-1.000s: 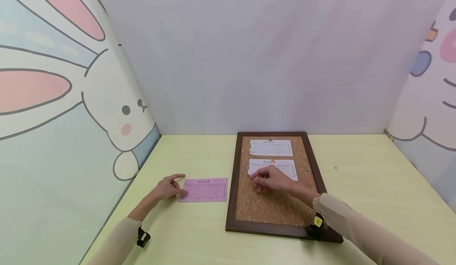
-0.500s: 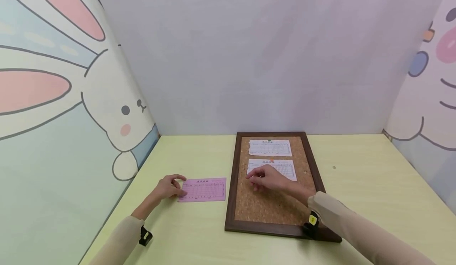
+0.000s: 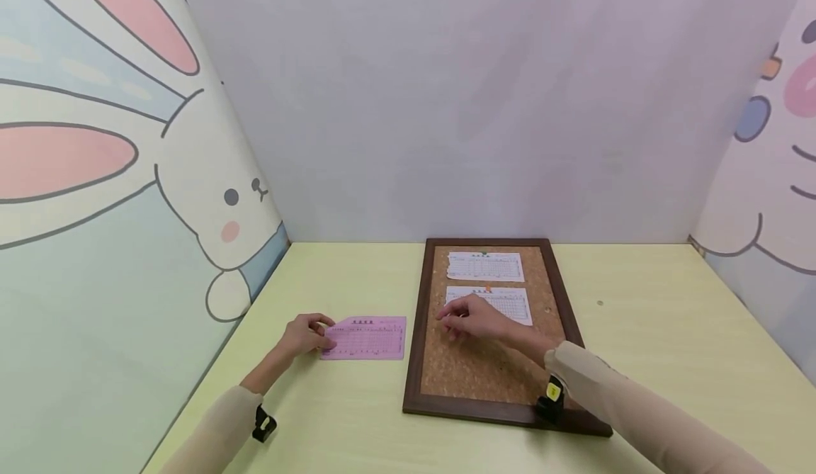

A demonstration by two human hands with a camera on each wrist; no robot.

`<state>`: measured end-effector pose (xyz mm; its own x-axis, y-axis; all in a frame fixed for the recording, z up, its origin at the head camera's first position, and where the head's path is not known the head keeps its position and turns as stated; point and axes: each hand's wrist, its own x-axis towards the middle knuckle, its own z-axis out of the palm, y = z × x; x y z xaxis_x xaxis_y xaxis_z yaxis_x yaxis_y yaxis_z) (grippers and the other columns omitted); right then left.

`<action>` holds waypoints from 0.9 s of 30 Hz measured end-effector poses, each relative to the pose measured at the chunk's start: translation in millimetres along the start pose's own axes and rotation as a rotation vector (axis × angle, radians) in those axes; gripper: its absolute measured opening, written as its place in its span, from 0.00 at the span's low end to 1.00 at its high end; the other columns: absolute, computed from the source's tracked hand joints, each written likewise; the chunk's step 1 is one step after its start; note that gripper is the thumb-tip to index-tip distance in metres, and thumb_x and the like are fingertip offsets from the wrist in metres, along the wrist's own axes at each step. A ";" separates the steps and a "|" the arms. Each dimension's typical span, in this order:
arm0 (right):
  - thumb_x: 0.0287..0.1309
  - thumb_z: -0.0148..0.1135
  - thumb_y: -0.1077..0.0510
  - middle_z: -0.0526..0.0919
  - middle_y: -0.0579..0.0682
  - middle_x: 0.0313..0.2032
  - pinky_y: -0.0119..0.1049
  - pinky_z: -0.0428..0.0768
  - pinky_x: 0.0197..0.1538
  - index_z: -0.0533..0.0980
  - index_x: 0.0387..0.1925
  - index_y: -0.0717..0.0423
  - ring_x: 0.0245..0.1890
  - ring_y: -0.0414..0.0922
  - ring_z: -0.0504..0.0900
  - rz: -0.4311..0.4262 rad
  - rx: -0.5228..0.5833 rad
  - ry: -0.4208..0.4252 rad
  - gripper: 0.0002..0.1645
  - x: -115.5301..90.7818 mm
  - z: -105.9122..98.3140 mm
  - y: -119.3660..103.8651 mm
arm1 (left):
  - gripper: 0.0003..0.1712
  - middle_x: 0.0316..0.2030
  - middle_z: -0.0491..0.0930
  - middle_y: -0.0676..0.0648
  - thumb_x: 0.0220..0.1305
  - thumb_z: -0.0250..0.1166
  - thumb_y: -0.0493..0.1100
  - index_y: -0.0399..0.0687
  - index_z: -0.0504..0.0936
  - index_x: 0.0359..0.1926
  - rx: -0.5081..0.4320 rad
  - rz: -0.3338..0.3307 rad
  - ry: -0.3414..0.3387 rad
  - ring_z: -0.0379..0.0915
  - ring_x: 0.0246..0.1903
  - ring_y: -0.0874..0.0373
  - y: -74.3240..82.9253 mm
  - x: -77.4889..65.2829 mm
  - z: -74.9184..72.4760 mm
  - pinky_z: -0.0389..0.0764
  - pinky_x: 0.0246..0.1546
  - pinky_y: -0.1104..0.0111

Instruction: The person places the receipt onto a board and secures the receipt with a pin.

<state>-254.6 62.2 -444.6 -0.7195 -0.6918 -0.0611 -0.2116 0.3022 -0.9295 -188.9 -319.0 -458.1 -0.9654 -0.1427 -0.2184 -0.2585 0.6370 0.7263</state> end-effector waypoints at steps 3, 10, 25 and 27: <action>0.73 0.56 0.64 0.86 0.67 0.37 0.36 0.85 0.34 0.81 0.50 0.72 0.31 0.43 0.85 -0.003 0.017 -0.011 0.15 1.5 3.2 -0.5 | 0.19 0.31 0.76 0.47 0.52 0.76 0.32 0.35 0.84 0.47 -0.005 -0.006 0.023 0.68 0.30 0.57 2.1 -1.9 1.9 0.71 0.26 0.71; 0.72 0.57 0.63 0.87 0.66 0.37 0.35 0.85 0.34 0.81 0.50 0.71 0.30 0.41 0.85 0.012 0.030 -0.023 0.15 6.1 10.0 -3.3 | 0.23 0.33 0.81 0.42 0.53 0.77 0.32 0.34 0.82 0.51 -0.001 -0.031 0.040 0.73 0.30 0.57 5.0 -3.7 1.9 0.75 0.27 0.69; 0.73 0.57 0.63 0.87 0.64 0.37 0.34 0.84 0.35 0.82 0.50 0.70 0.31 0.41 0.84 0.042 0.041 -0.038 0.15 7.2 13.4 -3.9 | 0.25 0.37 0.89 0.43 0.64 0.71 0.36 0.27 0.78 0.59 -0.162 -0.168 -0.021 0.81 0.30 0.61 -6.1 -1.4 -12.7 0.85 0.32 0.70; 0.73 0.56 0.63 0.87 0.65 0.38 0.34 0.84 0.34 0.81 0.51 0.70 0.31 0.41 0.84 0.041 0.038 -0.037 0.15 7.1 13.4 -4.7 | 0.25 0.36 0.88 0.44 0.64 0.71 0.36 0.28 0.78 0.59 -0.202 -0.169 -0.029 0.81 0.29 0.61 -8.1 -2.9 -14.4 0.85 0.32 0.70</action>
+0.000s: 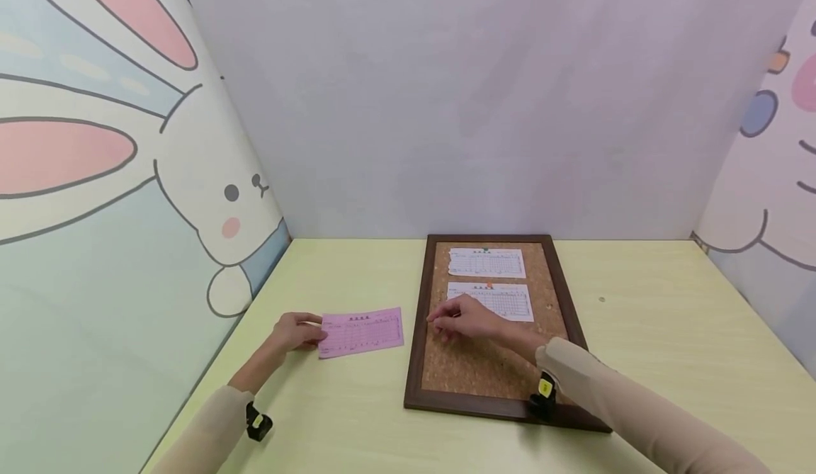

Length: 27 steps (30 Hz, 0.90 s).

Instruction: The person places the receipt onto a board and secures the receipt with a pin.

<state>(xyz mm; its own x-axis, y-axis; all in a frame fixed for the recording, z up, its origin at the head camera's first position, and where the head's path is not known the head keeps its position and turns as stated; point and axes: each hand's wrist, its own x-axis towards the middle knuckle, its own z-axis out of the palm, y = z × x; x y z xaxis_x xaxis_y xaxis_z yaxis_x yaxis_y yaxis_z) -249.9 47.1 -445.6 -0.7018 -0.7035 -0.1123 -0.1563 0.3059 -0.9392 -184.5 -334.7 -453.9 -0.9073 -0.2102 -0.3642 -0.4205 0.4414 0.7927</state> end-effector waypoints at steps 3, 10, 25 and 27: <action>0.73 0.56 0.63 0.87 0.65 0.38 0.33 0.84 0.34 0.81 0.51 0.71 0.31 0.40 0.84 0.004 0.006 0.000 0.15 0.8 0.2 -0.9 | 0.25 0.34 0.88 0.46 0.64 0.71 0.35 0.30 0.77 0.60 -0.070 -0.018 -0.022 0.82 0.28 0.60 -3.0 -3.1 -4.6 0.86 0.31 0.70; 0.73 0.56 0.63 0.87 0.64 0.37 0.32 0.83 0.33 0.81 0.51 0.70 0.30 0.40 0.83 0.008 0.010 0.003 0.15 3.7 0.2 0.3 | 0.26 0.34 0.88 0.49 0.64 0.71 0.36 0.32 0.78 0.61 -0.214 -0.066 -0.066 0.83 0.30 0.60 -12.6 -8.4 -15.6 0.87 0.32 0.71; 0.70 0.63 0.59 0.89 0.65 0.40 0.31 0.84 0.34 0.82 0.54 0.70 0.29 0.40 0.85 0.027 0.057 0.013 0.18 13.0 6.7 -4.2 | 0.25 0.37 0.88 0.50 0.66 0.70 0.37 0.35 0.76 0.62 -0.390 -0.036 -0.181 0.85 0.34 0.62 -9.1 -14.0 -16.0 0.86 0.36 0.75; 0.70 0.63 0.59 0.89 0.65 0.41 0.32 0.85 0.35 0.81 0.54 0.70 0.30 0.40 0.86 0.039 0.089 0.010 0.19 14.3 8.6 -5.1 | 0.23 0.37 0.88 0.50 0.67 0.69 0.37 0.36 0.77 0.61 -0.409 -0.020 -0.212 0.85 0.34 0.62 -6.8 -16.1 -14.6 0.86 0.37 0.75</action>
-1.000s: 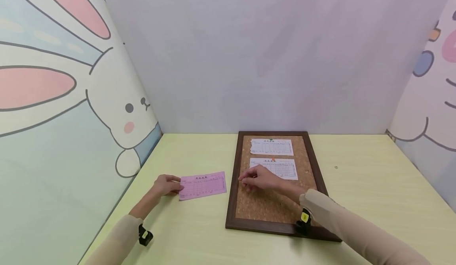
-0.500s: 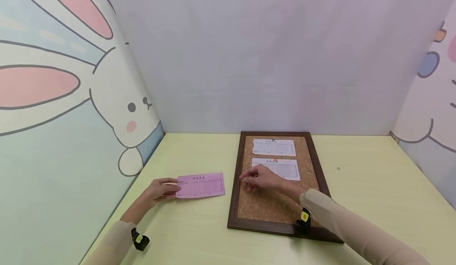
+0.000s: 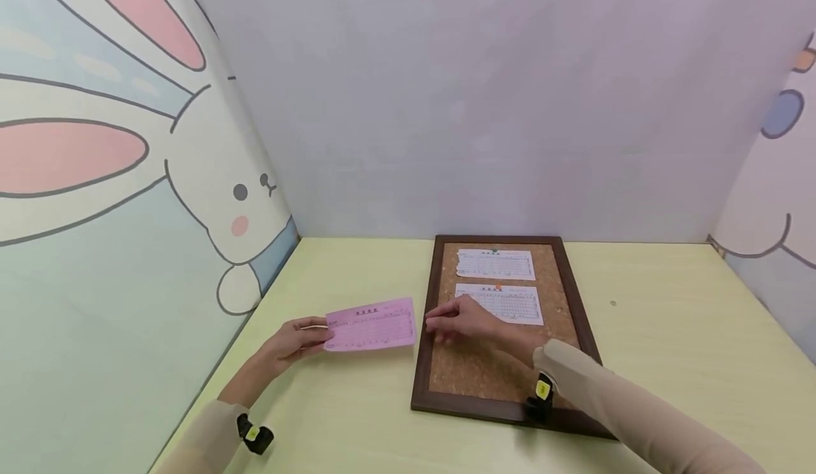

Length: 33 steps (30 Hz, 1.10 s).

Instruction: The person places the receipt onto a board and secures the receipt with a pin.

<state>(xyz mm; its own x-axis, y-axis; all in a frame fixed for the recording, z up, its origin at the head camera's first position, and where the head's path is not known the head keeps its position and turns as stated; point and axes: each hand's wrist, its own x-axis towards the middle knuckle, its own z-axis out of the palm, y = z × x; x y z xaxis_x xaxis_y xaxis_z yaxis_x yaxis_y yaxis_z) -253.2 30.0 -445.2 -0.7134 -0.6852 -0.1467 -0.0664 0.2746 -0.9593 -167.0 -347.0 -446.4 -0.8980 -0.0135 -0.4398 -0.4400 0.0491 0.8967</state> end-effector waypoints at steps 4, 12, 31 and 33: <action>0.70 0.63 0.58 0.90 0.62 0.42 0.32 0.84 0.35 0.82 0.55 0.67 0.30 0.41 0.87 0.037 0.045 0.002 0.19 2.0 4.1 -0.8 | 0.23 0.37 0.88 0.50 0.68 0.68 0.37 0.36 0.77 0.61 -0.018 0.025 -0.032 0.86 0.35 0.62 0.8 -1.7 6.2 0.86 0.37 0.75; 0.69 0.64 0.58 0.91 0.59 0.36 0.33 0.84 0.34 0.86 0.48 0.64 0.29 0.42 0.87 0.042 0.024 0.026 0.14 3.7 2.2 -9.0 | 0.27 0.38 0.88 0.51 0.67 0.69 0.37 0.32 0.73 0.64 -0.001 0.025 -0.030 0.85 0.36 0.62 0.3 -2.4 15.0 0.85 0.37 0.76; 0.68 0.64 0.58 0.90 0.60 0.37 0.32 0.81 0.33 0.84 0.48 0.65 0.29 0.40 0.86 0.058 0.020 0.026 0.14 -14.4 -0.3 -8.8 | 0.22 0.41 0.87 0.52 0.67 0.69 0.37 0.37 0.77 0.59 -0.039 0.041 -0.086 0.83 0.38 0.64 -19.1 -1.0 28.5 0.85 0.39 0.76; 0.68 0.65 0.58 0.90 0.58 0.36 0.32 0.82 0.33 0.84 0.49 0.65 0.29 0.40 0.86 0.064 0.014 0.032 0.15 -15.5 -3.1 -9.1 | 0.21 0.41 0.87 0.52 0.68 0.69 0.38 0.37 0.78 0.59 -0.036 0.050 -0.092 0.83 0.38 0.64 -17.1 0.0 30.5 0.85 0.40 0.76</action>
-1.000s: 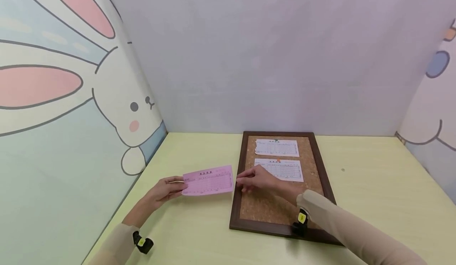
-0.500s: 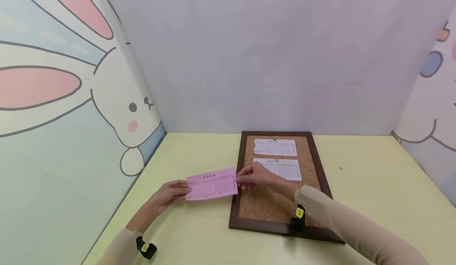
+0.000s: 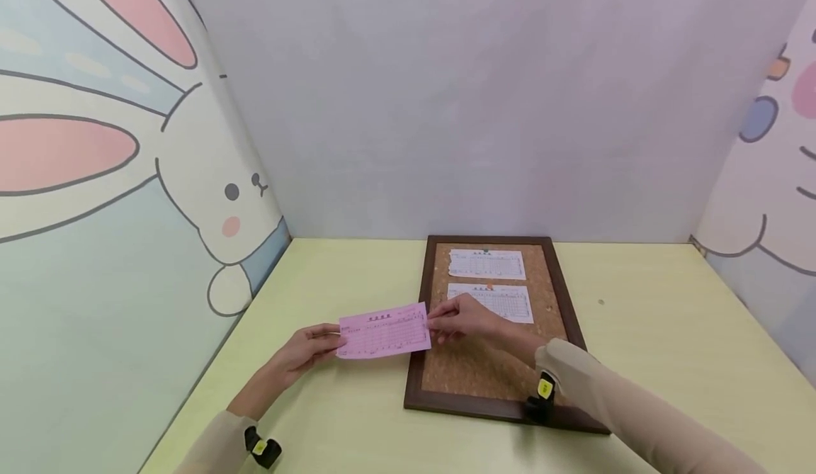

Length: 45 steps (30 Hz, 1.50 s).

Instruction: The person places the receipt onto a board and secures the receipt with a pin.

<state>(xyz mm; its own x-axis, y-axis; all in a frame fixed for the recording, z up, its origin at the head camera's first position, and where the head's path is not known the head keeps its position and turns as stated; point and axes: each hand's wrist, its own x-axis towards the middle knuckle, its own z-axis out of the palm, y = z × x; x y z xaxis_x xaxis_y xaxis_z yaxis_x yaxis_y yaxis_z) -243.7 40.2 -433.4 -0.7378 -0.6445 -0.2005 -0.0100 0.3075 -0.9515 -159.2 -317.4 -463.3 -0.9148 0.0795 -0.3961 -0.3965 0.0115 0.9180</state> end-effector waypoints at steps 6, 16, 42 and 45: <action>0.67 0.66 0.59 0.91 0.58 0.35 0.32 0.82 0.32 0.85 0.47 0.66 0.27 0.39 0.85 0.022 -0.002 0.028 0.14 -0.3 -4.3 -0.1 | 0.21 0.42 0.86 0.51 0.69 0.67 0.38 0.36 0.77 0.60 -0.005 0.022 -0.031 0.83 0.40 0.64 5.8 0.7 5.9 0.85 0.43 0.75; 0.67 0.65 0.60 0.90 0.56 0.32 0.32 0.81 0.32 0.85 0.44 0.66 0.26 0.39 0.84 0.055 -0.025 0.082 0.12 -5.3 -9.5 3.5 | 0.23 0.42 0.87 0.51 0.72 0.65 0.40 0.33 0.74 0.63 -0.004 0.017 -0.062 0.84 0.41 0.63 12.1 2.2 16.3 0.86 0.47 0.72; 0.69 0.64 0.58 0.87 0.47 0.31 0.32 0.80 0.34 0.83 0.50 0.64 0.28 0.39 0.83 0.139 0.007 0.181 0.15 -26.6 -37.6 25.3 | 0.24 0.44 0.85 0.46 0.71 0.65 0.39 0.28 0.75 0.62 0.072 0.051 -0.121 0.84 0.41 0.61 20.9 23.7 53.2 0.86 0.51 0.68; 0.70 0.63 0.56 0.86 0.47 0.31 0.32 0.78 0.33 0.84 0.50 0.64 0.29 0.39 0.81 0.136 0.013 0.173 0.15 -33.0 -43.9 29.1 | 0.23 0.44 0.85 0.45 0.71 0.66 0.39 0.28 0.76 0.60 0.070 0.055 -0.137 0.84 0.41 0.61 20.6 26.0 60.4 0.86 0.50 0.68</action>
<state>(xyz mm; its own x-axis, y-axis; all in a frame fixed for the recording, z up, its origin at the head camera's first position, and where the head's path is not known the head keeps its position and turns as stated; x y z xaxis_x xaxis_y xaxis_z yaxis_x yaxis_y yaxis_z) -249.2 101.2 -444.3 -0.8369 -0.4674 -0.2848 0.1052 0.3732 -0.9218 -186.4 -254.9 -453.4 -0.9140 0.2169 -0.3428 -0.3350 0.0727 0.9394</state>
